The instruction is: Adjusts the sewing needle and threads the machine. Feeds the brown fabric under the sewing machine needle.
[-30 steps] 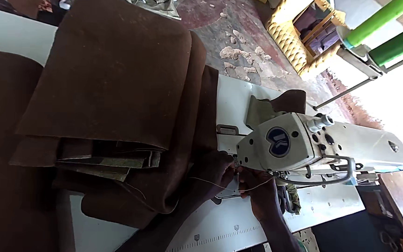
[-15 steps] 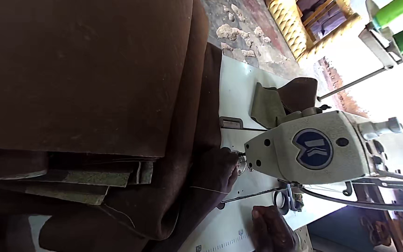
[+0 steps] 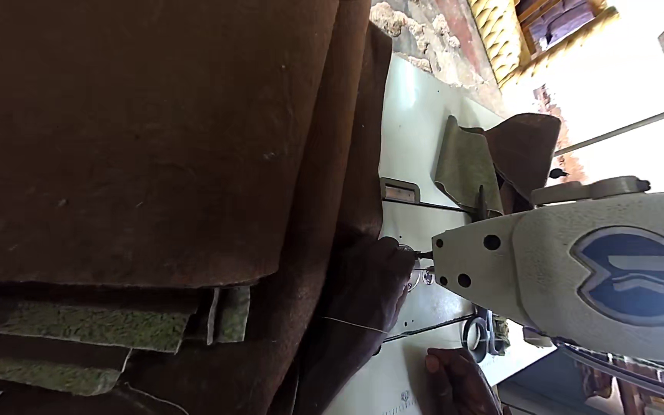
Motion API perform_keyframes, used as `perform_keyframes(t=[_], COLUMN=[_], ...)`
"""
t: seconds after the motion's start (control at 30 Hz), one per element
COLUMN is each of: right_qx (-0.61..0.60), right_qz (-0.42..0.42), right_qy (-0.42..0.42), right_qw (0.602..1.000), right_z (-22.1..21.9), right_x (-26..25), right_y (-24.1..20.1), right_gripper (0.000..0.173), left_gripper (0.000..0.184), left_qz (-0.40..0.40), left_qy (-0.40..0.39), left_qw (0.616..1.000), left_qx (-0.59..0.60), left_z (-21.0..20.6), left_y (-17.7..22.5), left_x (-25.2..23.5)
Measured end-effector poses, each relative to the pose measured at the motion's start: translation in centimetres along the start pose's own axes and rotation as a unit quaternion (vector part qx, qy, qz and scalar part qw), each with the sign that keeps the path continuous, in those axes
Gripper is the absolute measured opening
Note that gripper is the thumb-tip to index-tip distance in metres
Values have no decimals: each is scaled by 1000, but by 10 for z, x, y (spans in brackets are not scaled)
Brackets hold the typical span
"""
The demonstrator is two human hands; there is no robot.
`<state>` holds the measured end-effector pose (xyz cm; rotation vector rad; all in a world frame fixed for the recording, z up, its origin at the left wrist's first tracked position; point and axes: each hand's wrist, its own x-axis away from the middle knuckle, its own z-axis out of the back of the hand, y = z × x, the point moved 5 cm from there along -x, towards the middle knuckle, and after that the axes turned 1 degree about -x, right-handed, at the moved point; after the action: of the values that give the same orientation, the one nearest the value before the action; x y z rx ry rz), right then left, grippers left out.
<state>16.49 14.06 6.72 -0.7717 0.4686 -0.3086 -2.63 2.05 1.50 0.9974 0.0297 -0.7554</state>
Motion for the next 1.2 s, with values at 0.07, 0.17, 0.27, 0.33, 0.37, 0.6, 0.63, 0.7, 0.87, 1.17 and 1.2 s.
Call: perform_keyframes(t=[0.07,0.17,0.27,0.33,0.37,0.6,0.63,0.7,0.87,1.17,1.2], right_qx=[2,-1,-6,-11,-17,-1,-2,-6,-8,-11,-12], right_qz=[-2,-5,-6,-7,-7,-1,0,-1,-2,-7,-9], right_qy=[0,-1,-1,-3,-1,-11,-11,-11,-10,-12,-12], right_qw=[1000,1000,1000,1000,1000,1000,1000,1000,1000,1000,1000], right_z=[0,0,0,0,0,0,0,0,0,0,0], right_x=[0,0,1,0,0,0,0,0,0,0,-1], right_y=[1,2,2,1,0,1,1,1,2,1,0], right_gripper=[14,14,12,12,13,13,14,14,14,13,13], left_gripper=[21,21,21,20,20,21,21,21,20,19,21], left_qz=[-2,-1,-7,-9,-9,-13,-15,-16,-10,11,48], left_qy=[3,-1,-6,9,14,3,3,3,2,-67,-145], left_qw=[1000,1000,1000,1000,999,999,999,999,999,997,988], left_qx=[-5,-8,-21,-25,-29,-46,-42,-41,-47,-20,0], left_z=[3,16,24,28,29,32,30,28,29,39,51], left_y=[4,18,26,29,30,31,31,30,30,40,49], left_x=[-3,-14,-19,-19,-19,-22,-21,-20,-21,-27,-35])
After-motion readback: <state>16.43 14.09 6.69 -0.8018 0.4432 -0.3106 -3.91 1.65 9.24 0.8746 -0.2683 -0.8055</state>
